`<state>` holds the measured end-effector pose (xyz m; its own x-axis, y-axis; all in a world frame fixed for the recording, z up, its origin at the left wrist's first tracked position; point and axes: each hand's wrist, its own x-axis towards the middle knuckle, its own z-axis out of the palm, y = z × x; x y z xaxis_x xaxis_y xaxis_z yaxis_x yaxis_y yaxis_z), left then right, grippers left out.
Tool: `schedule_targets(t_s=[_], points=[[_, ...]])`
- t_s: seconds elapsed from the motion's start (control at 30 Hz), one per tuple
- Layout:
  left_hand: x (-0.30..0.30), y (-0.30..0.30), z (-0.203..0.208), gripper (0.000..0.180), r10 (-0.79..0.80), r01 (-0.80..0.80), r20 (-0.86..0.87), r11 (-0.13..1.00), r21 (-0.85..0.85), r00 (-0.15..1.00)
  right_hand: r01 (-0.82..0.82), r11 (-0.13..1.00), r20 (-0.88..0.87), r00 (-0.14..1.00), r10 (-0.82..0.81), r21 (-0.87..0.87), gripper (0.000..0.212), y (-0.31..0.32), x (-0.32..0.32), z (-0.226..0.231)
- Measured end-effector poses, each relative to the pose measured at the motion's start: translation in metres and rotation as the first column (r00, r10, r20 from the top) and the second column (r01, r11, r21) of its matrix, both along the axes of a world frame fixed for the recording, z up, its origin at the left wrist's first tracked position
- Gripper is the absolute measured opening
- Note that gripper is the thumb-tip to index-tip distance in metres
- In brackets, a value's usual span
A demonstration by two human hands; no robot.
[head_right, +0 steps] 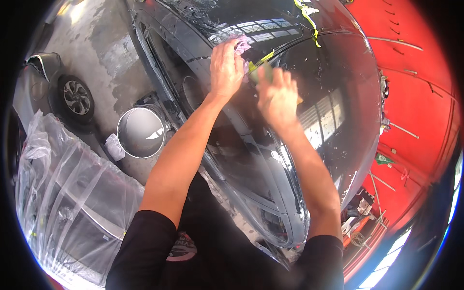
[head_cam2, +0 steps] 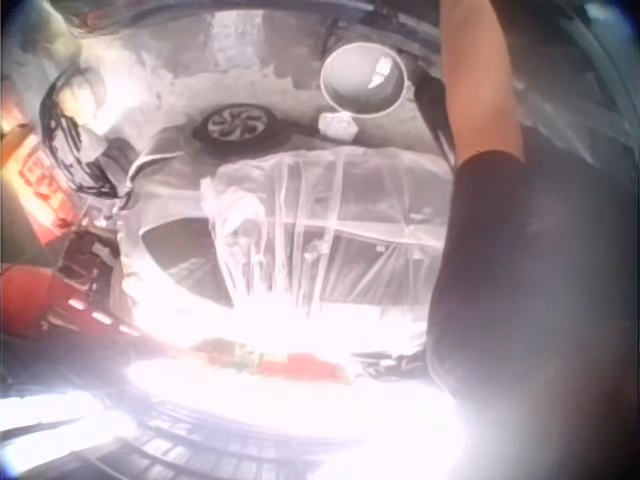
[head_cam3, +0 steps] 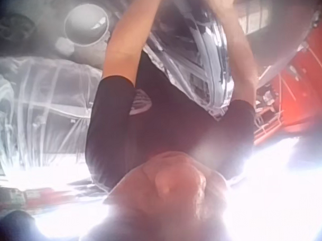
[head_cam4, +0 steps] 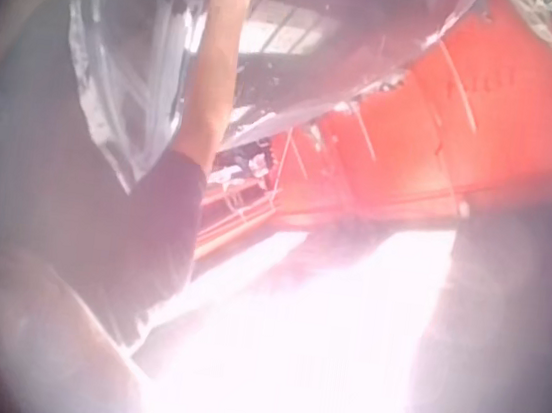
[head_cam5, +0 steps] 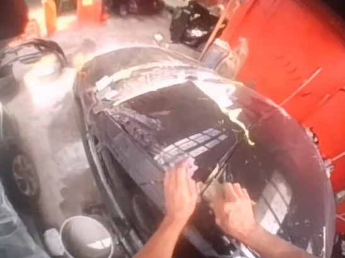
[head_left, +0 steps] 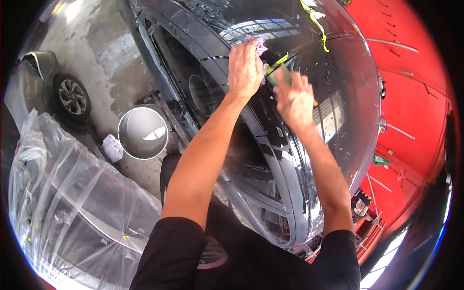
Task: The person applies a transparent film to the rear windshield of a black car. Using a yellow squeegee in the right hand and a purple cloth in the left, they smooth the film from the center outward, removing bubbles and excess liquid. The process continues across the entire glass surface, with the person repositioning to cover different areas.
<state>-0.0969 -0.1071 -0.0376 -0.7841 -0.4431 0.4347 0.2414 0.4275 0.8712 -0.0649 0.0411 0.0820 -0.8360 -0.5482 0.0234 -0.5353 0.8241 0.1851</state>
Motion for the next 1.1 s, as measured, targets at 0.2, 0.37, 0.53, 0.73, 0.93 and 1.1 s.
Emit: schedule_targets(t_s=[0.2, 0.37, 0.53, 0.73, 0.93, 1.1], points=[[0.001, 0.005, 0.001, 0.031, -0.042, 0.039, -0.025, 0.995, -0.091, 0.999, 0.010, 0.996, -0.044, 0.999, -0.014, -0.091, 0.051, 0.032, -0.033, -0.001], [-0.001, -0.004, -0.001, 0.030, -0.007, 0.003, -0.023, 0.990, -0.142, 1.000, -0.060, 0.969, 0.001, 0.998, 0.062, -0.241, 0.064, 0.086, 0.086, 0.004], [0.000, 0.000, 0.001, 0.029, -0.044, 0.047, 0.022, 0.986, -0.162, 0.999, -0.059, 0.975, 0.002, 0.998, 0.061, -0.213, 0.064, 0.064, 0.051, 0.001], [-0.001, 0.002, 0.000, 0.032, -0.071, 0.075, 0.027, 0.983, -0.169, 0.997, -0.074, 0.968, -0.005, 0.997, 0.076, -0.241, 0.057, 0.051, 0.022, 0.001], [0.004, -0.001, 0.000, 0.030, -0.011, 0.010, -0.008, 0.986, -0.167, 1.000, -0.058, 0.979, 0.059, 0.996, 0.071, -0.194, 0.058, 0.125, 0.112, 0.026], [-0.003, 0.011, 0.002, 0.034, -0.062, 0.061, 0.000, 0.986, -0.154, 0.998, -0.097, 0.977, -0.017, 0.995, 0.095, -0.190, 0.052, 0.043, 0.012, -0.001]])
